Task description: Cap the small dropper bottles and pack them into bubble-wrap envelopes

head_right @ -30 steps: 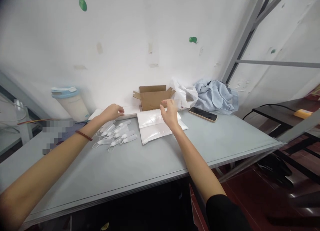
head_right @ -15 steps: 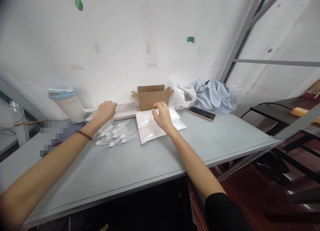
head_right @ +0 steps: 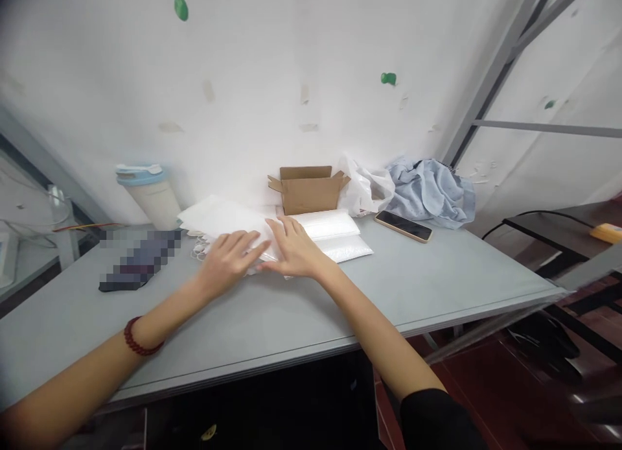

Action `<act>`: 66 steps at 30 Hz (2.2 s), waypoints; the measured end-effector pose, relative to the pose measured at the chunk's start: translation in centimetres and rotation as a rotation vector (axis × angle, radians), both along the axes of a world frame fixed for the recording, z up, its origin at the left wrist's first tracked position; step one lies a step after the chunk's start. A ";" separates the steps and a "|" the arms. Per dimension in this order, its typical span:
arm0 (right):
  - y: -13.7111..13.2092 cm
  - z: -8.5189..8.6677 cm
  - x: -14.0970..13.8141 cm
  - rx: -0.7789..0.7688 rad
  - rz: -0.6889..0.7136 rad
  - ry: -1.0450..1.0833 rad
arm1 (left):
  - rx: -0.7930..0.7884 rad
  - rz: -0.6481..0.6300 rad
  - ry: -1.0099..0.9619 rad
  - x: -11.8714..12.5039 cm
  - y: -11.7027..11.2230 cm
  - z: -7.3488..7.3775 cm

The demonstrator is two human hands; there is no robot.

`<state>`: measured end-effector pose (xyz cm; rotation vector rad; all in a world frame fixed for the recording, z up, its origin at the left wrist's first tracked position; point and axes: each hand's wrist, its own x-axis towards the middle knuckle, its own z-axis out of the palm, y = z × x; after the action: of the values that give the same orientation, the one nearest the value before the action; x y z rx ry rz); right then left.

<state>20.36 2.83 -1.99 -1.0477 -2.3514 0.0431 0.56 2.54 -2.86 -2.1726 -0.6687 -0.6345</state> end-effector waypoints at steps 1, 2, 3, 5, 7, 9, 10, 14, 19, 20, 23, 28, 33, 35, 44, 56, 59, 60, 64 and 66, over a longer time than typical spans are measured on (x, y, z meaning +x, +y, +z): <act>-0.1 -0.2 -0.1 -0.049 -0.007 -0.047 | 0.042 -0.045 0.036 0.5 -0.4 -0.2; -0.1 -0.4 -0.2 -0.096 -0.018 -0.080 | 0.069 -0.085 0.060 0.8 -0.8 -0.3; -0.1 -0.5 -0.2 -0.141 -0.030 -0.099 | 0.081 -0.110 0.074 1.1 -1.1 -0.4; 0.0 -0.5 0.0 -0.221 -0.044 -0.101 | 0.082 -0.141 0.079 1.4 -1.4 -0.5; 0.0 -0.2 0.3 -0.268 -0.064 -0.082 | 0.073 -0.152 0.071 1.3 -1.4 -0.4; 0.1 0.0 0.6 -0.259 -0.102 -0.067 | 0.058 -0.139 0.042 0.9 -1.1 -0.2; 0.1 0.1 0.7 -0.230 -0.125 -0.062 | 0.044 -0.118 0.009 0.5 -0.9 -0.1; 0.7 0.2 1.3 -0.076 -0.179 -0.061 | -0.098 0.070 -0.277 -1.5 0.6 0.8; 1.1 -0.2 1.5 0.015 -0.184 -0.100 | -0.618 0.236 -0.867 -4.2 2.7 1.8; 1.1 -0.2 1.5 0.032 -0.181 -0.111 | -0.815 0.225 -0.967 -4.5 2.9 1.8; 0.9 -0.3 1.1 0.084 -0.163 -0.147 | -1.298 0.106 -1.152 -4.6 3.1 1.9; 0.0 -0.2 0.2 0.162 -0.115 -0.177 | -1.562 -0.029 -1.169 -2.5 1.5 1.9; -0.9 0.0 -0.7 0.223 -0.049 -0.194 | -1.570 -0.026 -1.120 -0.7 0.0 1.5; -1.1 0.0 -0.8 0.237 -0.029 -0.196 | -1.516 0.015 -1.120 -0.5 -0.2 1.4; -0.7 -0.3 -0.8 0.288 0.049 -0.074 | -1.294 0.075 -1.114 -0.9 0.2 1.7; 1.0 0.5 1.7 0.285 -0.160 0.117 | -1.102 0.144 -0.676 -3.4 0.8 3.5; 1.1 0.7 2.1 0.270 -0.187 0.138 | -1.104 0.173 -0.389 -3.0 0.5 3.0; 1.1 0.7 2.1 0.264 -0.190 0.144 | -1.098 0.209 -0.323 -2.8 0.3 2.7; 1.2 0.5 2.1 0.231 -0.180 0.147 | -1.083 0.285 -0.218 -2.3 -0.2 2.4; 1.2 0.4 2.0 0.212 -0.166 0.136 | -1.123 0.248 -0.275 -2.4 -0.3 2.9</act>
<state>22.40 4.04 -1.56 -1.0936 -2.0885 -0.1877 -1.89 2.26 0.02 -2.9205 -1.7203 -0.4621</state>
